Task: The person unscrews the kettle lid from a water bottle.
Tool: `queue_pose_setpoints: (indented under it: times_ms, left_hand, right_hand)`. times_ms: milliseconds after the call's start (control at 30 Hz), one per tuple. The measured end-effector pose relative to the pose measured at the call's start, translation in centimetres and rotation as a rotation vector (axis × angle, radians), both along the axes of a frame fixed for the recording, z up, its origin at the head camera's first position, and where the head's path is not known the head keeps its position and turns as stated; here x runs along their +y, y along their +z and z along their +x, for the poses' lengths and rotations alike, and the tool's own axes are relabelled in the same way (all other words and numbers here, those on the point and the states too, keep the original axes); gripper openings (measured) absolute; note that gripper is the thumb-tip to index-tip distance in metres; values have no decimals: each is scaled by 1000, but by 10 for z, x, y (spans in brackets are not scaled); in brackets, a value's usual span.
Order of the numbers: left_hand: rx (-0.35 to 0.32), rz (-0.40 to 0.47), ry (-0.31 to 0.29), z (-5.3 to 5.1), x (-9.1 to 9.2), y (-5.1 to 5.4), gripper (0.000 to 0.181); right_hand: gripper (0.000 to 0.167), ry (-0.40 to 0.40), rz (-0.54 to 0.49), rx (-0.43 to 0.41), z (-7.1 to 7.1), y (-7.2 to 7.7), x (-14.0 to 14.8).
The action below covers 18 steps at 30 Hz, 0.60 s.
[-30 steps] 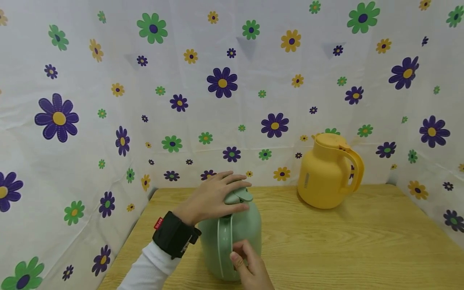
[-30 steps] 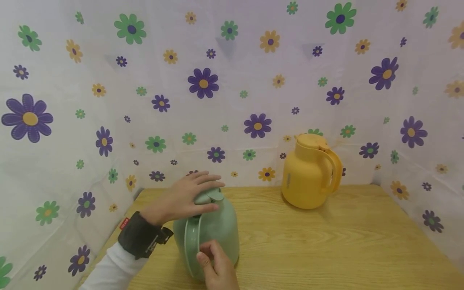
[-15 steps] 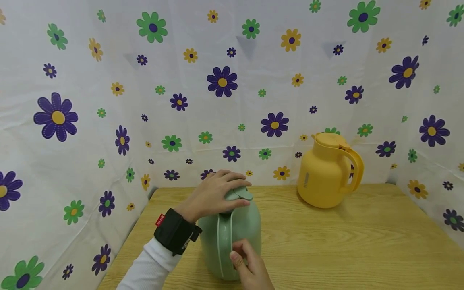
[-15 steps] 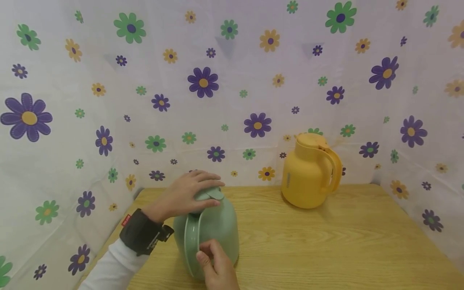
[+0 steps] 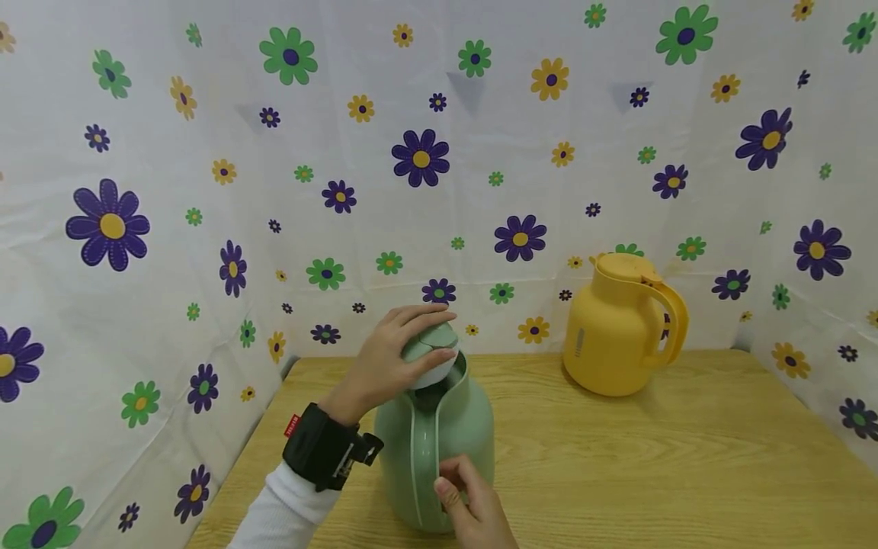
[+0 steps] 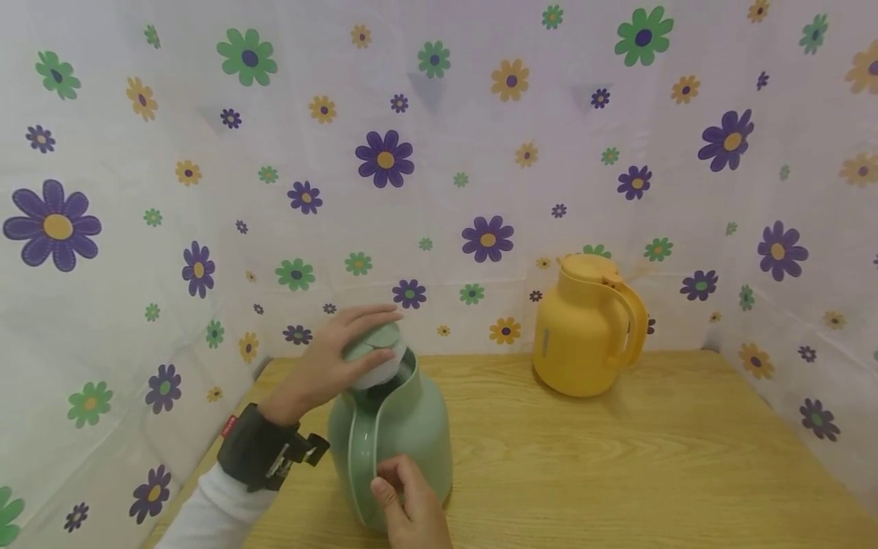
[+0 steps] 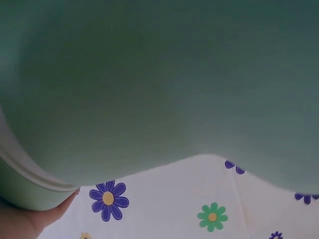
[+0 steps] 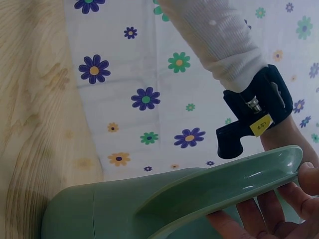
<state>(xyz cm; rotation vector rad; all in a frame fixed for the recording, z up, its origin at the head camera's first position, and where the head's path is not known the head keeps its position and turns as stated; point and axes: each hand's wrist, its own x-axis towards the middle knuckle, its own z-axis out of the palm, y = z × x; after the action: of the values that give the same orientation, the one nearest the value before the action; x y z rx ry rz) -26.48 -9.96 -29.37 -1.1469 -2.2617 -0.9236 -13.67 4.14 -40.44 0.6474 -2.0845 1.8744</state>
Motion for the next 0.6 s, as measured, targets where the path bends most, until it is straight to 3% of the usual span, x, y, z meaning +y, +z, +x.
queue_pose_setpoints:
  times_ms: [100,200,333,467,600]
  left_hand:
    - [-37,182,-24,2,-6,-4,47]
    - [-71,367,-32,17,-10,1,40]
    - [-143,597,-11,27,-18,-3,37]
    - [-223,838,-20,21,-29,-19,33]
    - [-308,1066,-87,24,-33,-29,34]
  right_hand:
    - [9,6,-3,-3,1,-1,0]
    - [8,8,-10,5,1,-1,0]
    - [8,14,-15,-3,2,-1,0]
    - [10,18,-15,-20,2,0,0]
    - [11,19,-15,-33,3,1,0]
